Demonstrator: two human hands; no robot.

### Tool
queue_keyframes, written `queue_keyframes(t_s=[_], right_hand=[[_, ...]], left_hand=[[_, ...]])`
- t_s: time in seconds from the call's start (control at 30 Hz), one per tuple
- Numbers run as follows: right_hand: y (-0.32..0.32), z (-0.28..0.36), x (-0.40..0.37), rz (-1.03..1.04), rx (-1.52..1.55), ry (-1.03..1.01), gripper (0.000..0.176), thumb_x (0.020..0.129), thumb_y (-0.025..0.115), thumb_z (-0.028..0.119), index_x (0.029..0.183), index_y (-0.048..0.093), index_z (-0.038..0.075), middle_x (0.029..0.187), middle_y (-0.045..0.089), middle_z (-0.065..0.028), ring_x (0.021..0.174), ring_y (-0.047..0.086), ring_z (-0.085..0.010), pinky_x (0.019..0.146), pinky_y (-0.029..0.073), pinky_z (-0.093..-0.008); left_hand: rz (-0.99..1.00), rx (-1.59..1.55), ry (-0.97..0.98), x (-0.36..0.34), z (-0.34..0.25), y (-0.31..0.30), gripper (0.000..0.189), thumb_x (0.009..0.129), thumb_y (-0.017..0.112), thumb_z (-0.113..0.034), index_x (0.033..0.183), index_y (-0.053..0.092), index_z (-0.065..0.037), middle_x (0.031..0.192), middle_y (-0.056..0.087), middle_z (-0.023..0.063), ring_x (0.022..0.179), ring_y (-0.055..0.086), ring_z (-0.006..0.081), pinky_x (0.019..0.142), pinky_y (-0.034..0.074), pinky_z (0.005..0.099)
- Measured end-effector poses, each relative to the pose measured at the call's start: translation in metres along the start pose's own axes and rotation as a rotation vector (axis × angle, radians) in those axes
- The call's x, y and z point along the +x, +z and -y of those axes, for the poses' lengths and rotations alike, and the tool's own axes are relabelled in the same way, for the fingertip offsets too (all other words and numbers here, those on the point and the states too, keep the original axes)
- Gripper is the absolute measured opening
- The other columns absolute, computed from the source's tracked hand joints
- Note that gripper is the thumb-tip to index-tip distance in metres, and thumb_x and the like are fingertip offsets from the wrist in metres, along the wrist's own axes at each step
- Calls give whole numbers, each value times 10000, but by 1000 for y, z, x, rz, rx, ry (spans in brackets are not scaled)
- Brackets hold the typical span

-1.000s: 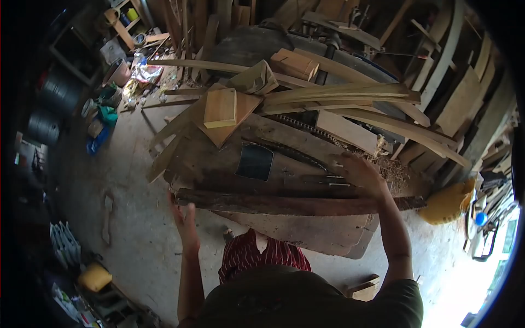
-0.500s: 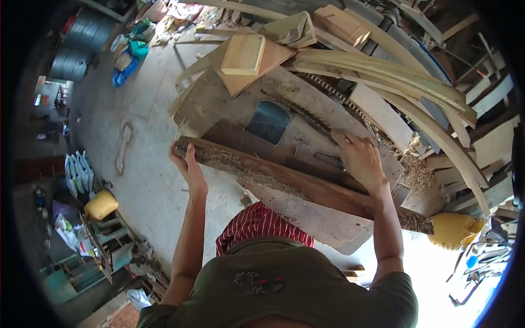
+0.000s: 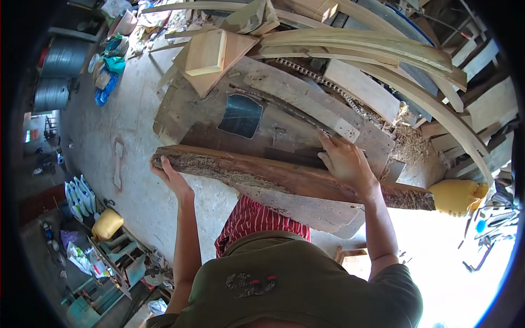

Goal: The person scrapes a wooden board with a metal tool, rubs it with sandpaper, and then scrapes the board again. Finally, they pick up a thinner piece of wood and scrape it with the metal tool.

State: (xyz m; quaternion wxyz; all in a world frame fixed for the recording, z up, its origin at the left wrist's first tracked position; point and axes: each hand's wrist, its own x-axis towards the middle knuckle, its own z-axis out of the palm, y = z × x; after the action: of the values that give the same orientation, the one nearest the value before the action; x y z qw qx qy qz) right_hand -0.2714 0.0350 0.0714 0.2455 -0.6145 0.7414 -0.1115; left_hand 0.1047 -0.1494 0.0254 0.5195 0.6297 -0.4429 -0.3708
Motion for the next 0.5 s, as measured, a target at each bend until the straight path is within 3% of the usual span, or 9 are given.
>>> queue_keyframes(t_s=[0.07,0.17,0.2,0.27,0.37,0.5], right_hand=[[2,-7,-4,-48,61,-63,473,936,604,191,1374,520,32,1097,659,-218,1023,628,-389,876,524,-458],[-8,-7,-8,-6,133,-3,462,908,624,152,1354,549,58,1151,644,-213,1047,618,-383,909,512,-453],[-5,-9,-8,-11,132,4,462,908,624,152,1354,549,58,1151,644,-213,1047,618,-383,909,512,-453],[6,-17,-9,-86,137,-76,351,862,624,106,1209,603,67,1042,631,-158,1017,625,-348,854,520,-470],[11,-21,-12,-89,-61,-49,289,823,625,62,1112,617,79,1096,594,-128,1093,592,-318,886,500,-491],[12,-17,-11,-24,3,90,278,798,621,30,1070,610,88,1116,566,-108,1125,566,-307,904,485,-502]], left_hand=[[8,-23,-9,0,-1,0,519,1007,511,-367,1427,329,-123,1388,434,99,1245,466,234,1053,383,384],[24,-37,-5,-1,-3,3,531,996,519,-379,1423,334,-124,1386,434,103,1250,464,243,1054,388,395],[19,-34,-4,-1,-3,3,532,995,521,-382,1423,336,-125,1386,434,104,1250,463,242,1052,391,396],[-1,-20,-8,0,-2,2,531,992,528,-371,1424,338,-126,1384,437,108,1243,472,245,1045,405,396],[-7,-54,-21,2,-2,3,537,989,534,-353,1428,330,-120,1378,441,121,1227,492,254,1031,428,397],[-3,-59,-13,5,1,2,539,982,537,-328,1417,302,-113,1369,438,150,1216,509,277,1009,470,415]])
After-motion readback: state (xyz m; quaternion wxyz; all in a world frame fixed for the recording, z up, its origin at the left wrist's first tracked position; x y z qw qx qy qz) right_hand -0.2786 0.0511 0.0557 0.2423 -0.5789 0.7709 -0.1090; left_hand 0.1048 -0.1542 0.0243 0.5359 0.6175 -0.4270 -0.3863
